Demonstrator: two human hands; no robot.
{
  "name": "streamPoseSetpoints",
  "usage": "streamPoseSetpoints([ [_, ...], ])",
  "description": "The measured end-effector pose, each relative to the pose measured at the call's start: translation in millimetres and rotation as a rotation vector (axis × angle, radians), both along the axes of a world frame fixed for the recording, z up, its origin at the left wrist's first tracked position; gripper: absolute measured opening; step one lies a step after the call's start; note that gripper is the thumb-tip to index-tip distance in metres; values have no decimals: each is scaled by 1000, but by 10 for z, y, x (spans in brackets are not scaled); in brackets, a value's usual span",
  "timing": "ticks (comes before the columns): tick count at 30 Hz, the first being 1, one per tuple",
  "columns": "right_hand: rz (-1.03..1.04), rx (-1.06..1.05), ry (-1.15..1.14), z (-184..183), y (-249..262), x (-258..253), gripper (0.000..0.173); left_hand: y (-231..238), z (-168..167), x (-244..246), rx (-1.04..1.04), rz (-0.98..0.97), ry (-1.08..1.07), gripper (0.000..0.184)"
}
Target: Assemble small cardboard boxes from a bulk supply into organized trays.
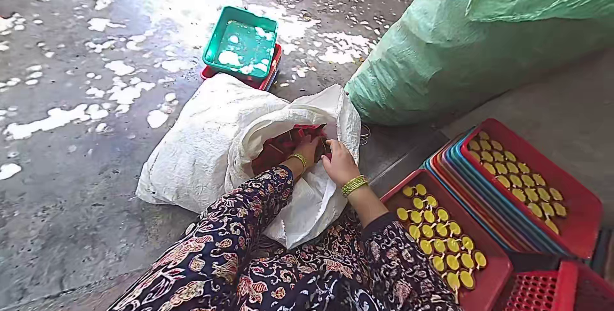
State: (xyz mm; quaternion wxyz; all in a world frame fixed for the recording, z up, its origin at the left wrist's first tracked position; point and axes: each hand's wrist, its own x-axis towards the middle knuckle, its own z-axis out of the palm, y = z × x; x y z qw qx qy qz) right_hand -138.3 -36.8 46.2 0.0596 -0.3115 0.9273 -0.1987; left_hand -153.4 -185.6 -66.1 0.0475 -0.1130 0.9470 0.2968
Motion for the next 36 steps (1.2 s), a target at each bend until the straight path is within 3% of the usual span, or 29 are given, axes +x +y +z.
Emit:
streamPoseSetpoints([
  [3, -200, 114, -126, -282, -174, -295, 82, -105, -90, -155, -94, -184, 32, 84],
  [5, -288, 144, -182, -480, -122, -441, 86, -189, -89, -224, -141, -244, 66, 77],
  [8, -360, 91, -253, -767, 72, -596, 56, -281, -47, -239, -157, -319, 40, 70],
  [10, -369, -69, -241, -902, 193, -670, 36, -293, -6, -203, -133, -369, -13, 83],
  [12, -348, -201, -247, -987, 241, -726, 30, -288, -29, -213, -181, -387, -14, 81],
  [15, -296, -221, -327, -982, 242, -689, 56, -264, 26, -185, -349, -364, -73, 36],
  [18, -226, -167, -300, -969, 204, -698, 89, -244, 239, -53, -416, -274, -81, 27],
  [19, -196, -146, -272, -960, 186, -700, 92, -243, 334, 27, -392, -229, -62, 28],
  [20, -160, -126, -241, -947, 168, -705, 90, -250, 439, 112, -343, -181, -51, 30],
  [22, -95, -54, -189, -898, 131, -701, 70, -298, 615, 287, -176, -98, -36, 34],
  [25, -42, 58, -105, -871, 96, -692, 36, -384, 709, 528, 235, 67, -34, 51],
  [28, -29, 52, -42, -794, 108, -620, 30, -377, 563, 755, 636, 238, -32, 59],
  [31, 4, -279, 8, -694, 208, -447, 26, -348, 413, 950, 747, 319, -50, 63],
  [34, 102, -531, -270, -507, 347, -212, 15, -324, 242, 1028, 789, 321, -35, 63],
  [36, 173, -420, -403, -446, 358, -139, 18, -273, 171, 1054, 899, 257, -12, 57],
])
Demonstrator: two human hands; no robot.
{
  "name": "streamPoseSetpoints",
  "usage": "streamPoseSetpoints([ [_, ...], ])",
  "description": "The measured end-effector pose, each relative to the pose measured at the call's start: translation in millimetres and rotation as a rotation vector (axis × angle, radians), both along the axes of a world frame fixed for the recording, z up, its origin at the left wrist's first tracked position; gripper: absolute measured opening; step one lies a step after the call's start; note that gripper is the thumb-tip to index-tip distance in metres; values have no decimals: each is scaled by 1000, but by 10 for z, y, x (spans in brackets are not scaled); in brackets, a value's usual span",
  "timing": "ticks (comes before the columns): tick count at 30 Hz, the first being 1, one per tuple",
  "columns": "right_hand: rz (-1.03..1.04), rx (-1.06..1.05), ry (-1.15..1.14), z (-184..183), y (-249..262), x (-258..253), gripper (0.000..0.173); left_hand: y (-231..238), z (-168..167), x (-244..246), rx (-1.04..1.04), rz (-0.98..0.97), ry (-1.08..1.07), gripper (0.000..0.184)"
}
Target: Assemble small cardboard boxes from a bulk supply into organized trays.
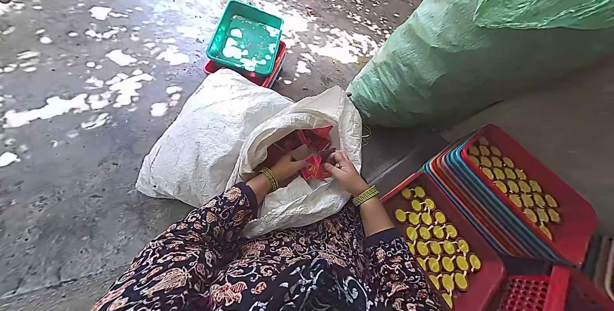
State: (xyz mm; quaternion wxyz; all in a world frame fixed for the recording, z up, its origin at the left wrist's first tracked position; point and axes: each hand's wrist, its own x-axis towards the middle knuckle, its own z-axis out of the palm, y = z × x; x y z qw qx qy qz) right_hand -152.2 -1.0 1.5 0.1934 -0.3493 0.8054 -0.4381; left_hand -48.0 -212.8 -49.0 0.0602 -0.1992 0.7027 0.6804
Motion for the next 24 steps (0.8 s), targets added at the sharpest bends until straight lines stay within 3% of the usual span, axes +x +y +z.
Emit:
streamPoseSetpoints([
  [3, 36, 211, 22, -65, -124, 42, 28, 100, 112, 82, 163, -135, 101, 54],
  [4, 15, 239, 15, -82, -190, 66, 31, 112, 91, 82, 167, -155, 123, 60],
  [6, -27, 241, -47, -105, -319, 106, 42, 107, -14, 63, 71, -127, 94, 88],
  [8, -102, 182, -142, -179, -423, 61, 46, 116, -46, 71, 30, -47, 60, 96],
  [10, -316, 138, -222, -310, -536, -104, 43, 134, -97, 64, 122, 89, 65, 89],
  [12, -458, 225, -268, -430, -647, -367, 39, 156, -144, 39, 222, 247, 65, 85],
  [16, -340, 358, -294, -785, -754, -781, 46, 148, -259, -1, 276, 384, 91, 91],
  [19, -359, 425, -178, -591, -807, -663, 50, 120, -226, 31, 256, 398, 120, 93],
  [22, -377, 546, 197, -85, -693, -293, 36, 109, -116, 88, 211, 388, 142, 86],
  [24, -371, 413, 439, 104, -476, -87, 30, 113, -70, 103, 172, 360, 189, 81],
])
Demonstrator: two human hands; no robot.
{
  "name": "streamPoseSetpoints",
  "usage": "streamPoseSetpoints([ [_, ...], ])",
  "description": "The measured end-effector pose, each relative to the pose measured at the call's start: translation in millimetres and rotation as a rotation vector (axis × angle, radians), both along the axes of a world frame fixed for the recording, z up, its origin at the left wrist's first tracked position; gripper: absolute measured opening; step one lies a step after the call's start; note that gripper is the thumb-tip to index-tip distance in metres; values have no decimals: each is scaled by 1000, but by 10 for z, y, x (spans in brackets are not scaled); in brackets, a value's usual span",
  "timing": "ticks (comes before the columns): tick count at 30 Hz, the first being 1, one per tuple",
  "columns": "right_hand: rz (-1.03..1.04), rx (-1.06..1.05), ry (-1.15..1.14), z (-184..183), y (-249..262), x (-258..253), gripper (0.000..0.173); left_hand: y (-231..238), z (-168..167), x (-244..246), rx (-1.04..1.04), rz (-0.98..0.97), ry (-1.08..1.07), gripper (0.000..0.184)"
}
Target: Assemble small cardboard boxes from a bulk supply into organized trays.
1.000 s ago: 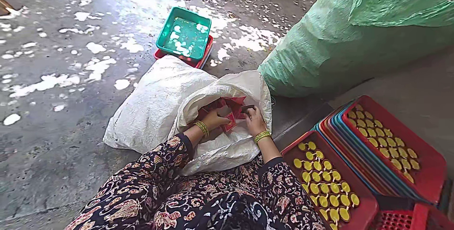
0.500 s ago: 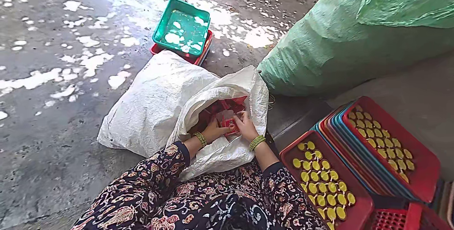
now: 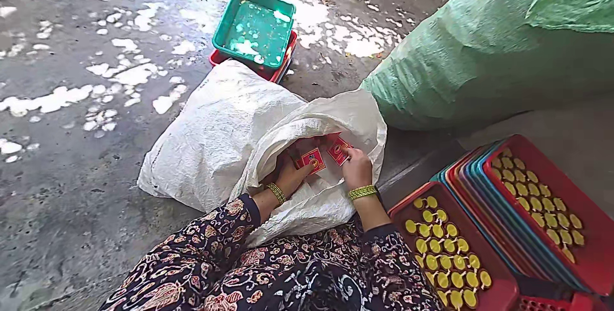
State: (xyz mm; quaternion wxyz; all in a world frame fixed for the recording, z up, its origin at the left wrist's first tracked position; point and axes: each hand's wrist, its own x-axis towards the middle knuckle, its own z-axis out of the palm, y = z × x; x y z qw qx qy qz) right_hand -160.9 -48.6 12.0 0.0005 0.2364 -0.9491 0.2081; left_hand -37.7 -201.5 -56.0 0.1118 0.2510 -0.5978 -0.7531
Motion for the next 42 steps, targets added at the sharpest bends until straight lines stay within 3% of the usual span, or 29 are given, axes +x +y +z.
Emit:
streamPoseSetpoints([
  [2, 133, -174, 125, 226, 273, 146, 25, 12, 41, 3, -73, -29, 27, 80],
  [4, 260, -291, 56, 512, 513, 246, 19, 11, 75, 21, -151, -99, 18, 92],
  [7, 327, -175, -246, 887, 698, 323, 11, 34, 124, 34, -228, -192, 85, 89],
  [9, 348, -51, -317, 948, 644, 308, 13, 33, 154, 40, -215, -275, 134, 86],
  [13, 202, 32, -295, 773, 276, 310, 26, 56, 168, 103, -65, -410, 220, 72],
  [14, 180, 19, -319, 712, 180, 306, 27, 53, 177, 129, -30, -399, 210, 79],
  [16, 173, -21, -389, 578, 7, 287, 29, -2, 141, 172, -23, -384, 203, 118],
  [17, 173, -36, -416, 508, -75, 269, 30, -27, 120, 174, -27, -377, 179, 125],
  [19, 177, -90, -481, 355, -205, 189, 33, -58, 101, 141, -34, -357, 58, 125],
  [21, 93, -161, -549, 167, -324, 19, 39, -72, 60, 108, 32, -302, -43, 108],
  [23, -64, -77, -474, -20, -441, -210, 45, -73, 30, 109, 164, -211, -95, 95],
  [26, -113, 106, -359, -377, -522, -488, 77, -78, -55, 80, 261, -142, -119, 106],
  [28, -131, 129, -331, -536, -560, -551, 88, -77, -75, 64, 276, -127, -117, 112],
  [34, -199, -121, -437, -606, -528, -712, 54, -75, -102, 58, 215, -110, -81, 118],
  [38, -10, -57, -181, -140, -180, -301, 53, -96, -62, 66, 229, -145, -77, 118],
  [40, 152, -223, 69, 100, 140, 56, 35, -103, -16, 96, 273, -194, -69, 109],
  [42, 342, -529, 206, 298, 448, 312, 24, -106, 122, 134, 304, -260, -22, 90],
])
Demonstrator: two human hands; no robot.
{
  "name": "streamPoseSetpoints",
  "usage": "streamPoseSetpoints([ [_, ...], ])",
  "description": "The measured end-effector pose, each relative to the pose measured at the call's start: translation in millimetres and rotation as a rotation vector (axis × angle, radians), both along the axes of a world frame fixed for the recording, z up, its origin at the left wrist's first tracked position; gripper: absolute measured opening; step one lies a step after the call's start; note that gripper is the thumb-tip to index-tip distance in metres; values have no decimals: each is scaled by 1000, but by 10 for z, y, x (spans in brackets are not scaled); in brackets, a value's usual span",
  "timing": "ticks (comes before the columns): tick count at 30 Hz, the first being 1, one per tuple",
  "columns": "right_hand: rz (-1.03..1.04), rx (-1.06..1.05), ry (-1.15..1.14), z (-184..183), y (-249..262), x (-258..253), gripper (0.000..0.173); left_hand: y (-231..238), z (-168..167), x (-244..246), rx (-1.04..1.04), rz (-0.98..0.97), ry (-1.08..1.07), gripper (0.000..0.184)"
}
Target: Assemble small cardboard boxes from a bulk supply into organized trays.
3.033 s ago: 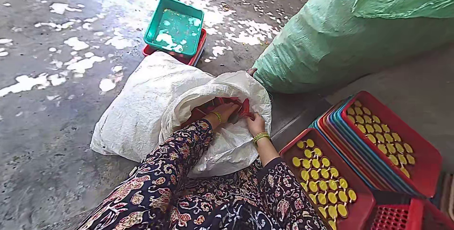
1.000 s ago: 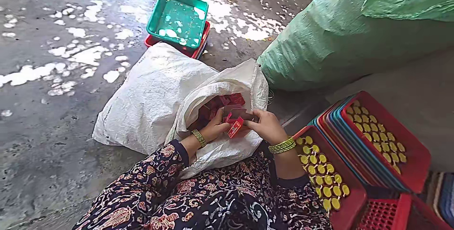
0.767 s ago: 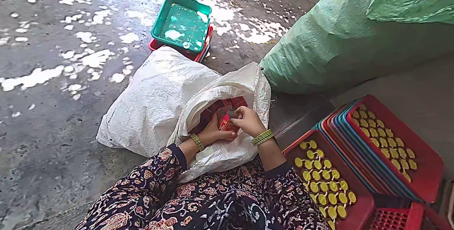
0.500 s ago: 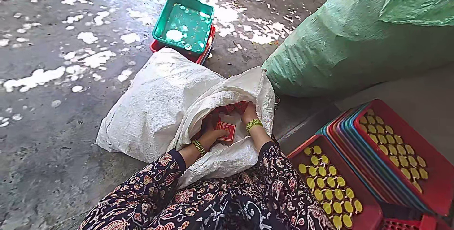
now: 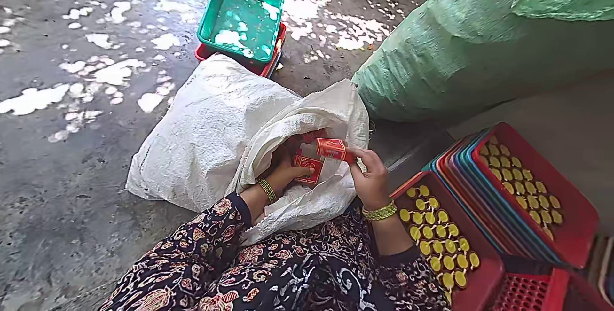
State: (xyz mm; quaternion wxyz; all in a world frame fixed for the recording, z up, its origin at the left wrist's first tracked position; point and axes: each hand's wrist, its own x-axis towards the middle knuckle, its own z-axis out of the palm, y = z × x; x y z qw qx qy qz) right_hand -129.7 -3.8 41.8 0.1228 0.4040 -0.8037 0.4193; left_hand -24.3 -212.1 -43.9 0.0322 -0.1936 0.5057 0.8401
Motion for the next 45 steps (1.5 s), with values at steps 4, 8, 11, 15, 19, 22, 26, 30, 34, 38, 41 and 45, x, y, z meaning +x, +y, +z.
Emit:
streamPoseSetpoints([
  [4, 325, -289, -72, 358, 437, 259, 15, 15, 411, 41, 32, -236, 184, 83],
  [8, 361, -280, -15, 523, 636, 352, 12, 216, 753, 25, 13, -535, 277, 97],
  [11, 287, -265, 87, 560, 755, 470, 13, 460, 876, 104, 13, -632, 335, 132],
  [15, 147, -236, 200, 444, 944, 727, 18, 798, 909, 282, 141, -633, 360, 115],
  [19, 147, -516, -294, 263, 1286, 1014, 46, 1157, 860, 355, 87, -566, 399, 117],
  [22, 257, -694, -756, 116, 1653, 1210, 78, 1426, 857, 292, -99, -582, 566, 134],
  [26, 159, -671, -761, -154, 1911, 1538, 115, 1778, 723, 135, -341, -694, 722, 149],
  [30, -117, -503, -462, -512, 2032, 1483, 128, 1959, 441, -8, -726, -846, 780, 150],
  [34, -326, -492, -334, -916, 1944, 1462, 115, 2051, 302, 27, -971, -921, 763, 158],
  [38, -214, -571, -490, -847, 1860, 1441, 111, 2015, 177, 120, -838, -782, 700, 158],
  [41, -184, -442, -646, -681, 2074, 1254, 107, 1980, 121, 93, -712, -701, 684, 149],
  [45, -945, 261, -489, -644, 2809, 821, 34, 1988, 178, 69, -763, -739, 655, 152],
])
